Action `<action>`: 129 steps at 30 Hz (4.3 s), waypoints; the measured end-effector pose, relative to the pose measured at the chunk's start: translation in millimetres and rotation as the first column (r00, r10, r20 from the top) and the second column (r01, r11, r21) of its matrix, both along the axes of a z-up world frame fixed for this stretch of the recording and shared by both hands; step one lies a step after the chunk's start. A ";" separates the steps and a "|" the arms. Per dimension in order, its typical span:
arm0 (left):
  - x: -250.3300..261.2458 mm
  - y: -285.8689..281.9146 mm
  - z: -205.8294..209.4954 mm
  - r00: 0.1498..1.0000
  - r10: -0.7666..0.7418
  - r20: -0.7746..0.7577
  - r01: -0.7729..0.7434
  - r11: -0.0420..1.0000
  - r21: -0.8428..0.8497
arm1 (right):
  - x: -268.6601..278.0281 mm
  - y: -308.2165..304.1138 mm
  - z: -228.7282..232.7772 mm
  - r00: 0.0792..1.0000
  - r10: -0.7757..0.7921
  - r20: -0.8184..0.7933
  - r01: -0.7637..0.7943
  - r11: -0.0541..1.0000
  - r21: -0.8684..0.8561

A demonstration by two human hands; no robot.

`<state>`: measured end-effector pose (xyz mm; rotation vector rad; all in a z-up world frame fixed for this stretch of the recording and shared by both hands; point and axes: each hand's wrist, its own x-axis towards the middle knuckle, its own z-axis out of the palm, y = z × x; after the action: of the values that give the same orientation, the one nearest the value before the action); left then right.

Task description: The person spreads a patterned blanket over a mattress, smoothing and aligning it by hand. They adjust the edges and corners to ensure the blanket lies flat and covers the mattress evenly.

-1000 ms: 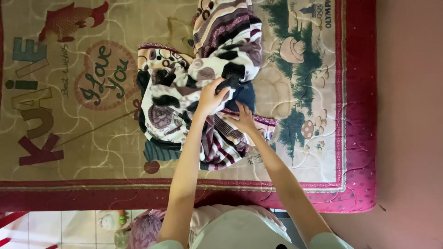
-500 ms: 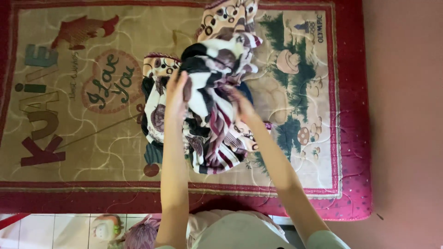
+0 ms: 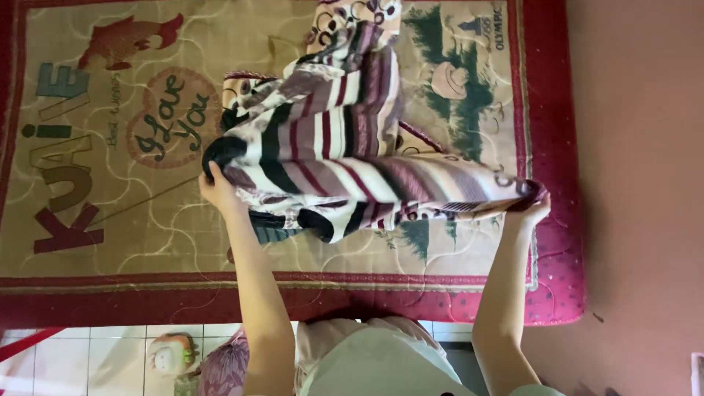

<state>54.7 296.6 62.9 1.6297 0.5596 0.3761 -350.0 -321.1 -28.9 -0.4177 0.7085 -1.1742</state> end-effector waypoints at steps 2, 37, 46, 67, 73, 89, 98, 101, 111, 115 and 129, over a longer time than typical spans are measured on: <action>-3.6 11.9 -62.3 0.993 -0.070 -0.091 0.086 0.980 0.179 | -29.3 4.6 -29.1 0.993 0.089 -0.077 -0.077 0.987 0.140; -28.6 -138.4 -93.3 0.701 -0.535 -0.471 0.643 0.189 0.742 | 209.9 131.3 -96.9 -0.269 0.186 -0.945 -0.799 0.504 0.327; -40.5 -128.3 -31.7 0.751 -0.647 -0.131 0.421 0.317 0.850 | 197.8 119.4 -84.1 -0.252 0.085 -0.964 -0.780 0.572 0.254; -128.5 -188.3 8.9 -0.173 -0.847 -0.503 0.929 -0.309 0.201 | -133.0 116.7 22.5 0.218 -0.584 -0.782 0.358 0.793 -0.493; -148.0 -189.7 14.8 -0.573 -0.519 -0.634 0.815 -0.442 -0.375 | -187.5 126.9 -68.5 -0.019 -0.450 -0.893 0.371 0.826 -0.424; -68.4 -268.3 -54.8 0.004 -0.766 -0.643 0.919 -0.250 0.304 | 78.8 94.3 -10.5 -0.317 0.099 -0.943 -0.652 0.700 0.292; -54.0 -235.1 -149.3 0.056 -0.507 -0.860 0.892 -0.362 0.272 | 81.5 30.9 -54.1 -0.238 0.175 -0.955 -0.683 0.669 0.293; -52.2 -243.3 -139.6 0.153 -0.636 -0.756 0.888 -0.248 0.388 | 65.1 -13.1 -8.3 -0.022 0.007 -1.000 -0.486 0.874 0.017; -64.2 -306.7 53.2 0.286 -0.948 0.142 0.772 0.316 0.552 | 34.5 -18.4 3.3 -0.323 -0.793 -0.516 -0.372 0.608 -0.701; -80.6 -296.8 53.1 0.317 -0.922 -0.223 0.822 0.149 0.550 | 89.5 76.1 106.0 -0.239 -0.228 -0.944 -0.714 0.700 0.012; -119.8 -228.7 90.1 0.036 -0.801 -0.598 0.702 -0.405 0.586 | 105.1 142.5 142.8 0.079 -0.233 -0.969 -0.928 0.337 -0.157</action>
<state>-65.1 68.0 153.0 2.4590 -1.3673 -0.5728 -244.8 -178.6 113.9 -2.3789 0.8331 -0.2736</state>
